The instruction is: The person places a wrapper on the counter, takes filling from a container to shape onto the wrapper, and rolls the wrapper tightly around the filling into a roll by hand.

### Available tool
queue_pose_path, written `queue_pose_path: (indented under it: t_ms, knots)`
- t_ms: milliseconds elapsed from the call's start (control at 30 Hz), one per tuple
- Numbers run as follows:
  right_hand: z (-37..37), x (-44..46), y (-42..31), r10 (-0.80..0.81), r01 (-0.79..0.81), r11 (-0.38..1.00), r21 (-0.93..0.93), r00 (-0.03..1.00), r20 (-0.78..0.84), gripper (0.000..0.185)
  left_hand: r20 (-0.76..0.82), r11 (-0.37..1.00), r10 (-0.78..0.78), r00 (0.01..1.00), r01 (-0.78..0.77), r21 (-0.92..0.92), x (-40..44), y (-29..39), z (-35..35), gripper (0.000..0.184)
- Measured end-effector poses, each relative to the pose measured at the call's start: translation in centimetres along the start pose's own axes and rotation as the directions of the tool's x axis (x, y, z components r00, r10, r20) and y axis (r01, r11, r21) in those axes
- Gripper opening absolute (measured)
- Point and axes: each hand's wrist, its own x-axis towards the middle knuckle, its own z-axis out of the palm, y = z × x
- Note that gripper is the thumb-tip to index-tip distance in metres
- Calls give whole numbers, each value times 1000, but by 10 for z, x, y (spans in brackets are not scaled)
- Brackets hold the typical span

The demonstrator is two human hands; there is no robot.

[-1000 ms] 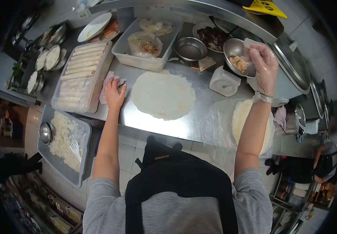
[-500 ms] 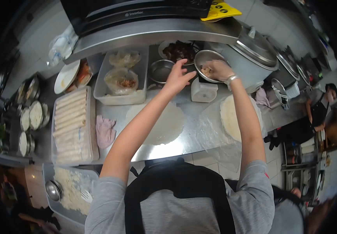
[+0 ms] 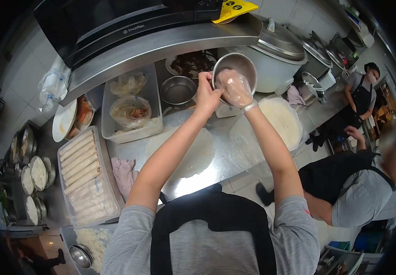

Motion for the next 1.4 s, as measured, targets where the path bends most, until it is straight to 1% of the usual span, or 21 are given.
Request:
queue_pose_path:
  t_ms: [67, 133, 167, 233, 300, 367, 400, 433, 467, 500, 600, 667, 700, 800, 1000, 1100, 1167, 1200, 1300, 1367, 1400]
  knots:
    - [0, -8, -5, -75, 71, 997, 44, 993, 95, 13, -31, 984, 177, 984, -176, 19, -3, -5, -12, 47]
    - [-7, -13, -13, -103, 76, 984, -160, 981, -166, 13, -26, 968, 243, 970, -240, 68, -7, -4, -17, 47]
    - [-4, -13, -15, -103, 77, 985, -157, 981, -164, 13, -11, 946, 308, 951, -305, 111, -8, -3, -18, 47]
    - [8, -18, -19, 61, -72, 997, -6, 889, -454, 17, -11, 938, 336, 942, -333, 99, -14, 7, -9, 46]
    - [27, -25, -9, 146, -107, 986, 127, 926, -347, 24, -34, 923, 351, 936, -340, 179, -18, 14, 0, 45]
    - [38, -29, -3, 469, -338, 655, 676, 883, -14, 32, -37, 895, 363, 931, -337, 293, -11, 7, 0, 44]
    - [38, -31, 10, 562, -480, 454, 751, 808, 176, 38, -43, 929, 266, 963, -244, 279, -2, -1, -1, 43]
    - [32, -36, 14, 555, -485, 448, 751, 810, 191, 38, -48, 953, 166, 985, -148, 263, 5, -3, -2, 43]
    - [26, -42, 20, 547, -219, -111, 969, 801, 244, 40, -93, 984, -110, 990, 122, 132, 15, -3, -4, 40]
    - [16, -46, 22, 515, 126, -630, 766, 806, 291, 41, -111, 989, -132, 985, 138, 50, 20, 8, -2, 42]
    - [-29, -68, 16, 459, 214, -757, 617, 846, 270, 47, -143, 950, -308, 941, 296, -100, 44, 19, -4, 45]
    - [-37, -83, 15, 386, 263, -828, 495, 908, 164, 49, 124, 865, -418, 900, 436, -250, 58, 11, -15, 58]
    - [-36, -89, 12, 372, 248, -839, 485, 911, 178, 49, 103, 863, -424, 900, 436, -255, 56, 10, -16, 58]
    - [-28, -104, -2, 279, 192, -923, 334, 931, 234, 49, 137, 834, -471, 872, 490, -252, 46, 22, -19, 89]
    - [34, -113, -60, -76, -241, -946, 219, 818, 570, 53, 52, 970, -242, 969, 242, 10, -60, 63, -116, 48]
    - [81, -114, -85, -115, -474, -759, 447, 773, 624, 48, 12, 922, -251, 968, 235, 309, -139, 41, -172, 35]
    - [104, -111, -103, 39, -656, -50, 753, 753, 657, 39, 36, 809, -326, 945, 259, 528, -194, 14, -192, 28]
    - [104, -106, -108, 27, -659, -46, 751, 751, 660, 39, 42, 732, -389, 920, 281, 620, -220, 6, -192, 26]
    - [105, -91, -118, -44, -690, 61, 721, 720, 692, 36, 26, 545, -229, 973, 106, 832, -268, -8, -180, 30]
    - [117, -90, -120, -35, -546, 262, 796, 818, 574, 38, -13, 504, -159, 987, 93, 859, -281, -15, -175, 31]
    - [120, -92, -124, -46, -546, 264, 795, 816, 576, 38, -25, 504, -157, 987, 102, 858, -284, -16, -174, 31]
